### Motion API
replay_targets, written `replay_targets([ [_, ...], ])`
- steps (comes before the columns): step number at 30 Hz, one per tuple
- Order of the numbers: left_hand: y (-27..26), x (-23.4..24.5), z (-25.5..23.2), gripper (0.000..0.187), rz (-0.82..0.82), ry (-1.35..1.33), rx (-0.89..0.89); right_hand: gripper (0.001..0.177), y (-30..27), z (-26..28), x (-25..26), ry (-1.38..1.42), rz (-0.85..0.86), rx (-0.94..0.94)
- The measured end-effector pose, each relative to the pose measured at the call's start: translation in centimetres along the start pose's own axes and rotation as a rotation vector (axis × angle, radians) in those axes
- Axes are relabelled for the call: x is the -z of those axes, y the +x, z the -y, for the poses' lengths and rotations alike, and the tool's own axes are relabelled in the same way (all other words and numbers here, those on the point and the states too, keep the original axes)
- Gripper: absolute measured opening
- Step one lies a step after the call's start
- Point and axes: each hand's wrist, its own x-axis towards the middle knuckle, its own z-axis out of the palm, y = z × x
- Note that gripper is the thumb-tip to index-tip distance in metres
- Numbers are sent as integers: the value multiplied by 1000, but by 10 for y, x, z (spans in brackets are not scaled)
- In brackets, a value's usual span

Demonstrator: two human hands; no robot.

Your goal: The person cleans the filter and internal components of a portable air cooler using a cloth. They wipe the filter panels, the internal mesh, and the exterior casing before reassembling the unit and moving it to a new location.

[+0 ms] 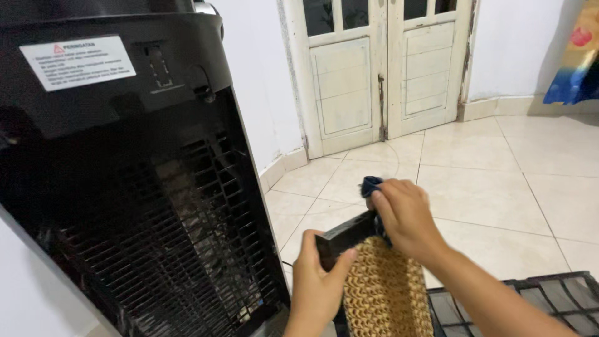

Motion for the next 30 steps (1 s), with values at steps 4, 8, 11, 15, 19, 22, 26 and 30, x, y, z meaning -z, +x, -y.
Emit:
replay_targets([
  [4,7,-19,-11,45,-46,257,57,24,-14,46,-15,330,67,31],
  [8,3,-3,-15,42,-30,217,15,26,4,31,-21,128,67,334],
  [11,-5,6,-21,40,10,162,103,32,8,10,-12,97,-10,-78],
  [15,3,-10,-18,49,29,225,-41,28,-10,36,-19,243,-79,8],
  [19,2,2,-14,44,21,273,-64,29,-17,44,-39,251,-78,199],
  [22,-5,14,-19,49,45,358,268,33,-2,-15,-41,229,-201,-78],
  [26,-1,10,-22,47,48,234,88,35,9,-84,-34,708,-381,-865],
  [30,12,10,-37,49,111,345,152,35,-5,-69,-44,546,-346,-653],
])
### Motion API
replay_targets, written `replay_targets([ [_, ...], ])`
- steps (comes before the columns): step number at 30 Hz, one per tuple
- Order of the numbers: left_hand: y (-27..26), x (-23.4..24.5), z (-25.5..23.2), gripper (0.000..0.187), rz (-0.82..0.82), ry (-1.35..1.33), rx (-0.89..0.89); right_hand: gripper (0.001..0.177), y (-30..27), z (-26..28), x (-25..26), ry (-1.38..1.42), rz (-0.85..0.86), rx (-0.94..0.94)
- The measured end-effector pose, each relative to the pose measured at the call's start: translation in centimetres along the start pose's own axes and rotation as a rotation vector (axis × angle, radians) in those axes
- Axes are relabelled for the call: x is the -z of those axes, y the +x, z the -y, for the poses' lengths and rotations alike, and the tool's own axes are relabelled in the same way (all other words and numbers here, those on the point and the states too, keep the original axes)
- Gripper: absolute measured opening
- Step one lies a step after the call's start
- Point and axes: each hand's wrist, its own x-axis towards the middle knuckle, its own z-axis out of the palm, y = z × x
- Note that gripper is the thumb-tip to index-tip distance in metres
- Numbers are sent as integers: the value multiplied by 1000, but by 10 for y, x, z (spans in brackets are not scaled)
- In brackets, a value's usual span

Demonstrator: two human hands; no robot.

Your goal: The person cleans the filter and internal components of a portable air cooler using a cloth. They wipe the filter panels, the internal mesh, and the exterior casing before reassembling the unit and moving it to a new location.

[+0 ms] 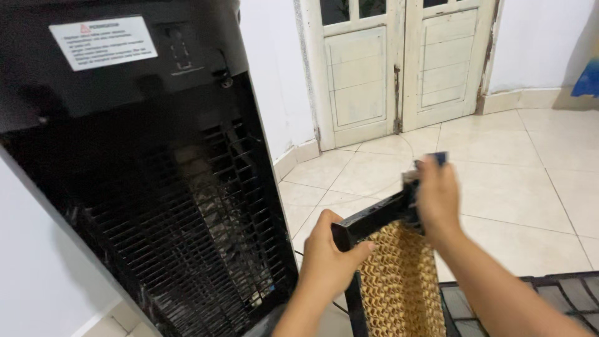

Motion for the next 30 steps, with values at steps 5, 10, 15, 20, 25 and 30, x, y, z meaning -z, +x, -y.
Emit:
replay_targets([
  [5,5,34,-26,53,187,360,182,33,-39,31,-6,-342,121,267],
  [10,-1,34,-47,61,268,720,191,33,-58,50,-10,-408,161,237],
  [15,6,14,-37,72,281,725,146,24,-47,59,-23,210,230,-164],
  [20,4,23,-25,86,336,727,139,25,-20,76,-3,345,61,-164],
  [25,2,15,-27,72,401,665,154,28,-75,54,-38,-37,315,368],
  [30,-10,25,-31,59,402,663,214,25,-48,30,-37,-268,48,40],
])
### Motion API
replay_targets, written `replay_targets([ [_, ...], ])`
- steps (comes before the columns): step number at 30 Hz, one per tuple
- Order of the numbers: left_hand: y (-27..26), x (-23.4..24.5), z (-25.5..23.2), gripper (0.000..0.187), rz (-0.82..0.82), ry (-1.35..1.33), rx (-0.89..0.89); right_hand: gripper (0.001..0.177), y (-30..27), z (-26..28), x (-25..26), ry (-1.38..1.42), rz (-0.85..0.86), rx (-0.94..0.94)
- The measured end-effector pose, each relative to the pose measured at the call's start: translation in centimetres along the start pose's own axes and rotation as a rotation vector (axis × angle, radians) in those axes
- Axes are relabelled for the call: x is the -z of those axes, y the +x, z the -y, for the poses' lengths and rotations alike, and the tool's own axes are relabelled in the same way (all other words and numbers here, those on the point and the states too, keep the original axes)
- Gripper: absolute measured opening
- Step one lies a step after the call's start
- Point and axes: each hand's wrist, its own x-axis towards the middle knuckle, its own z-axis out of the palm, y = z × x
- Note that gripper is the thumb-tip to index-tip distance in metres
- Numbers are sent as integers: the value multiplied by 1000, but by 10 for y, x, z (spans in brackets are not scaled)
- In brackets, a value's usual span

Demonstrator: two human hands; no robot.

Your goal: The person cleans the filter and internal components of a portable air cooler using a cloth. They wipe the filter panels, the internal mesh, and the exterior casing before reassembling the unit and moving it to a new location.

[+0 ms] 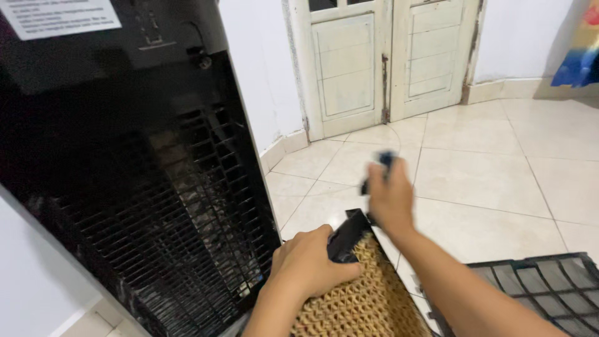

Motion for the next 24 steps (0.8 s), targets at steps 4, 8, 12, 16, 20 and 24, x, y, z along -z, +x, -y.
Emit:
replay_targets([
  [4,-7,4,0,59,-65,-47,-33,24,-16,-8,20,195,177,196],
  [8,0,3,10,62,-200,-215,-106,22,29,9,24,384,208,-122],
  [12,5,-6,29,61,-153,-421,-70,22,10,1,33,340,402,-374],
  [16,8,-9,37,71,-146,-590,-167,25,-25,-7,32,244,504,-480],
  [20,15,-19,33,63,-399,-577,-341,24,-37,9,23,184,487,-189],
  [24,22,-39,19,56,-495,-578,-355,26,-40,51,21,184,527,99],
])
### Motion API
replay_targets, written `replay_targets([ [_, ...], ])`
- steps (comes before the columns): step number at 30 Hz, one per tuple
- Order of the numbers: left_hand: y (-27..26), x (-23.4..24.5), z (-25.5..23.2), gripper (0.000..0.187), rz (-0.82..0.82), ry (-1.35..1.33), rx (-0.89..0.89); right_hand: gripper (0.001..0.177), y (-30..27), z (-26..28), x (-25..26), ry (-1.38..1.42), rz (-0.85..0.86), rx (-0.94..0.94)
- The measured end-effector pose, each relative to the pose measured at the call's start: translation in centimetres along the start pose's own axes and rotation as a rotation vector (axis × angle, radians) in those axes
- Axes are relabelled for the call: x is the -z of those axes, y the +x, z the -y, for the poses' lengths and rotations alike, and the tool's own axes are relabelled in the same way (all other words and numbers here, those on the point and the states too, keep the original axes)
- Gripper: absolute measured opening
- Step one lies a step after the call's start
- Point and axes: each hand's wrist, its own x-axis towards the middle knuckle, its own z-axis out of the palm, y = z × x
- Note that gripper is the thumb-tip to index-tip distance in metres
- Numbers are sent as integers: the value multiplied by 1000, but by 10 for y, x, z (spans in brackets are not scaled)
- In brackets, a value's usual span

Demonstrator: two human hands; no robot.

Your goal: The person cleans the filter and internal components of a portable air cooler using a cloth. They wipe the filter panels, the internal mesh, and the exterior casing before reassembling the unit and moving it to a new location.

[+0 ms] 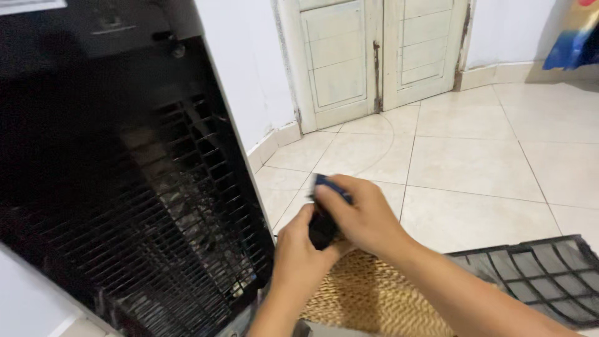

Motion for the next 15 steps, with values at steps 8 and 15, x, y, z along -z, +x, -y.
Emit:
replay_targets([
  [8,-13,-3,19,47,26,-179,20,26,-11,-61,21,-187,35,-66],
  [15,-6,-9,8,50,92,-179,58,34,-18,-76,38,-192,-88,-246],
])
